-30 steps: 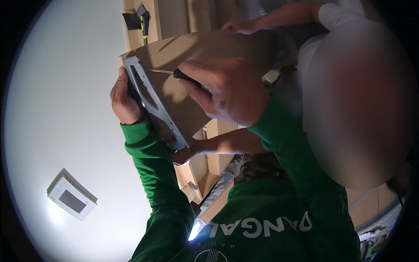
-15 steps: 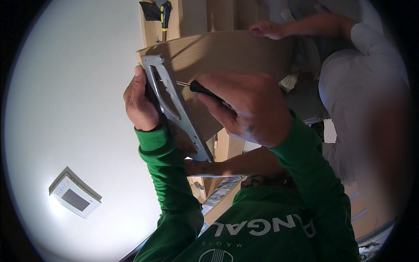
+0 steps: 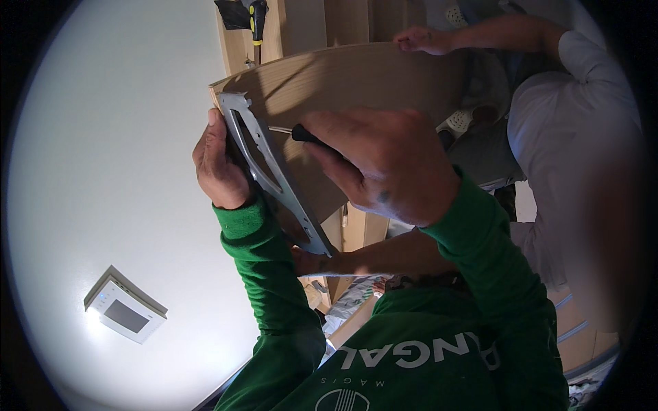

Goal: The person uses a screwdriver to fasten a metal bracket to a wooden frame, aligning holes and tightening screws. Another person assists by holding the frame and handing over parts. The assembly continues with repeated alignment and screwing actions.

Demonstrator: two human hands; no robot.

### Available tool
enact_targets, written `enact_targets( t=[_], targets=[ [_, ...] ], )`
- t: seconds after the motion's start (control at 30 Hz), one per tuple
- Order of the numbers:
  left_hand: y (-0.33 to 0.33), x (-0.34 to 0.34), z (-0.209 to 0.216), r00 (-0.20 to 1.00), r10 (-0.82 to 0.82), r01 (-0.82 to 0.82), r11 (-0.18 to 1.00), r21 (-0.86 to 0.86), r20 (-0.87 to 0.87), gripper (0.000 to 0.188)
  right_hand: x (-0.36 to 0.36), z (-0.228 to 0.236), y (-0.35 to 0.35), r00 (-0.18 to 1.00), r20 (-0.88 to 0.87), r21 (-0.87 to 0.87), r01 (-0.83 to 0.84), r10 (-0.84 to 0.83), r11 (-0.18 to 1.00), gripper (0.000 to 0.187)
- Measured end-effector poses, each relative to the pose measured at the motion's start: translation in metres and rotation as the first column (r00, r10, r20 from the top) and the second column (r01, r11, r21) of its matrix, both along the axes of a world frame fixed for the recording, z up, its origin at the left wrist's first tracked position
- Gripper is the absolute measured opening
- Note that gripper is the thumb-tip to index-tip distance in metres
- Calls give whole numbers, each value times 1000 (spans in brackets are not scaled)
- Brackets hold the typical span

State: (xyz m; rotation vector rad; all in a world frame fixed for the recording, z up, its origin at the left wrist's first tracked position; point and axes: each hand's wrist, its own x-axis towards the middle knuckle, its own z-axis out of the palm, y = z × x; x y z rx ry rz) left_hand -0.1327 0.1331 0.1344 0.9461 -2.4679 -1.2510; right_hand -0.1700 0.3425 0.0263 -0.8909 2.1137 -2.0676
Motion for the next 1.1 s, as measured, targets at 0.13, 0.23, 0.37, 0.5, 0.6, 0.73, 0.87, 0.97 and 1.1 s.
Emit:
enact_targets(
  t=[0.13,0.23,0.37,0.5,0.6,0.73,0.87,0.97,1.1],
  targets=[
    [-1,1,0,1000,-8,8,1000,3,6,44,-1,6,1,983,-149,69,123,-111,990,27],
    [1,1,0,1000,23,-23,998,54,-8,44,-2,8,-3,943,-255,50,236,-216,971,29],
    [4,2,2,1000,-9,9,1000,3,23,44,1,11,-7,943,-269,57,219,-196,974,24],
    [7,7,3,999,13,-15,999,44,31,44,2,19,1,936,-329,201,197,-123,960,19],
    [11,12,3,998,40,-43,996,73,40,43,0,26,9,898,-436,317,211,-55,925,17],
    [17,22,5,998,69,-70,990,123,11,43,3,36,15,860,-505,401,165,67,901,17],
    [20,28,5,992,122,-111,970,215,-36,43,5,35,12,903,-402,357,-1,155,934,15],
    [19,32,7,994,101,-90,969,229,-37,43,2,35,10,952,-68,253,-274,300,928,16],
    [20,39,7,994,106,-96,962,257,-26,45,-12,44,0,847,375,-118,-359,377,926,20]
  ],
)
